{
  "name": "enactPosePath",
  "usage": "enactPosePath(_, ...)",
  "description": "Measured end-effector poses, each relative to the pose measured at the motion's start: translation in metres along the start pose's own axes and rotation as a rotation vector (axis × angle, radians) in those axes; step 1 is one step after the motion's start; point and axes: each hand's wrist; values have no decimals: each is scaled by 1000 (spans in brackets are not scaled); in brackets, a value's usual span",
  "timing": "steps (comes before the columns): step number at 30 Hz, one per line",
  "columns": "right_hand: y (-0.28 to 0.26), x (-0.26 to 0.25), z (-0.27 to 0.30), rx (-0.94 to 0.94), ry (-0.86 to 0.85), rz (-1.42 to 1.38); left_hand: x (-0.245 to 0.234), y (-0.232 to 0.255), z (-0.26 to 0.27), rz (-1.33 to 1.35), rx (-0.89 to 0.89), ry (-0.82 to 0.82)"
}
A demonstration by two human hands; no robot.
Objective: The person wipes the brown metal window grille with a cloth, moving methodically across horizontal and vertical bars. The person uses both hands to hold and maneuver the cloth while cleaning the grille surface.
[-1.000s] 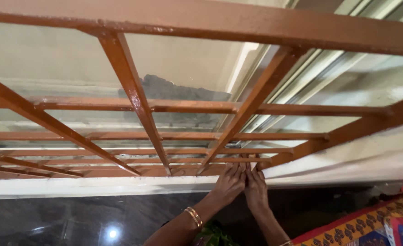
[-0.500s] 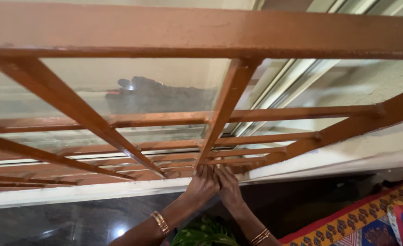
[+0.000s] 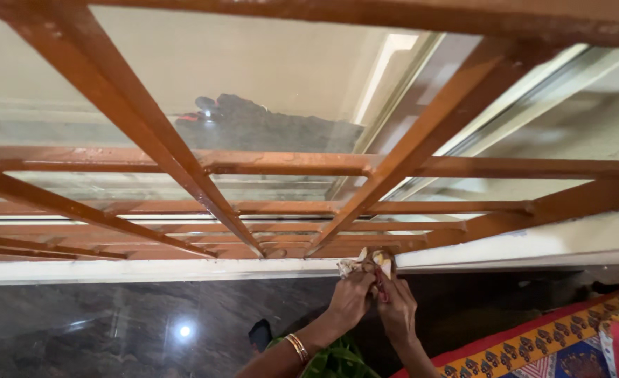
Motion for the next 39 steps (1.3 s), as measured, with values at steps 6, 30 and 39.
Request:
enactPosePath(6, 50, 42, 0, 6, -98, 107, 27, -24, -14, 117, -244, 77)
enactPosePath(30, -11, 112, 7, 699, 160, -780, -56, -95, 73, 679, -874, 406)
enactPosePath(39, -34, 161, 13, 1006, 315, -1153, -60, -72, 52, 1106, -1095, 549)
Point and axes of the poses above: each hand's wrist, its own z-axis away from the middle knuckle, its own x-axis out of the palm, y = z × x, and after that the axes turned 13 degrees about -z, right-handed
